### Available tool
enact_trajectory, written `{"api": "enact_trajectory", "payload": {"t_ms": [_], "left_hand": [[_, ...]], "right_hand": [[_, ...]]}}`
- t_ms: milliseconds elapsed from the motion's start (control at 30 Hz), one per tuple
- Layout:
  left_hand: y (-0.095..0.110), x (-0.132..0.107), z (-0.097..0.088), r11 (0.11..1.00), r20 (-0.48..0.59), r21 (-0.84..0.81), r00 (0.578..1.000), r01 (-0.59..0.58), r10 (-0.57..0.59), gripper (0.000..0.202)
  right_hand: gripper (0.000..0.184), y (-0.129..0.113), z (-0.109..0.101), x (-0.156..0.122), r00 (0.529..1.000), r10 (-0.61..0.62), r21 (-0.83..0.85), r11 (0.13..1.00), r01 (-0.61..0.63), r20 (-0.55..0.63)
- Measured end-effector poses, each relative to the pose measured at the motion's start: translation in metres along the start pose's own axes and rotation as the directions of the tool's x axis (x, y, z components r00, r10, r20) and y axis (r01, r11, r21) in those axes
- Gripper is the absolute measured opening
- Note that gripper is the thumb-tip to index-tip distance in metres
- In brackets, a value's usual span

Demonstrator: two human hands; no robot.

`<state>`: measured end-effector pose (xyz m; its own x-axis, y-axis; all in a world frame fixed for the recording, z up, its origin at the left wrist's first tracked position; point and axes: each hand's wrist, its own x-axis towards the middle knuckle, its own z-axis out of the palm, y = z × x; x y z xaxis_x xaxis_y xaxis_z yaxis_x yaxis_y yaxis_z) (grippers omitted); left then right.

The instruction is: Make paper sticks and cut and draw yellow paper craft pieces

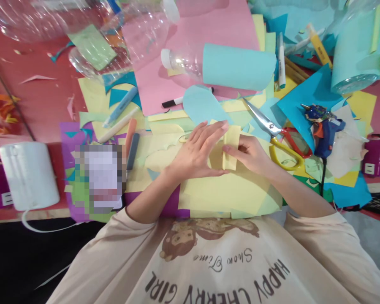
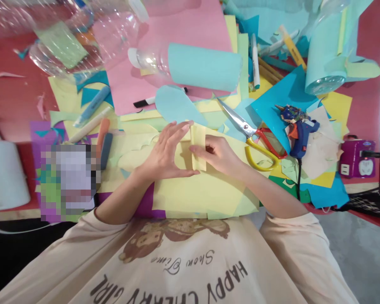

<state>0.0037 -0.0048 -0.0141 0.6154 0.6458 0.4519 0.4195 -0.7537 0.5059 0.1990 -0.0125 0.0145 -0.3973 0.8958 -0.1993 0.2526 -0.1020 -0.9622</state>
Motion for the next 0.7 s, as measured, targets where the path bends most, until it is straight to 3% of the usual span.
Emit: {"api": "enact_trajectory", "payload": {"t_ms": [167, 367, 533, 700], "left_hand": [[0.0018, 0.0001, 0.0004, 0.994, -0.003, -0.107, 1.0, 0.017, -0.018, 0.106], [0.0013, -0.0006, -0.0001, 0.985, 0.007, -0.17, 1.0, 0.013, -0.012, 0.108], [0.001, 0.0008, -0.0013, 0.995, -0.04, -0.101, 0.999, 0.026, -0.031, 0.108], [0.0006, 0.0022, -0.0057, 0.996, -0.004, -0.081, 0.999, 0.034, -0.035, 0.104]], "right_hand": [[0.034, -0.003, -0.0008, 0.0007, 0.993, 0.011, 0.138, 0.99, -0.027, 0.116], [0.034, -0.0029, -0.0033, 0.0021, 0.983, -0.034, 0.156, 0.988, 0.006, 0.181], [0.042, -0.0022, -0.0021, 0.0015, 0.992, 0.016, 0.138, 0.99, -0.033, 0.122], [0.051, -0.0015, -0.0016, 0.0008, 0.994, 0.069, 0.119, 0.99, -0.078, 0.082]]}}
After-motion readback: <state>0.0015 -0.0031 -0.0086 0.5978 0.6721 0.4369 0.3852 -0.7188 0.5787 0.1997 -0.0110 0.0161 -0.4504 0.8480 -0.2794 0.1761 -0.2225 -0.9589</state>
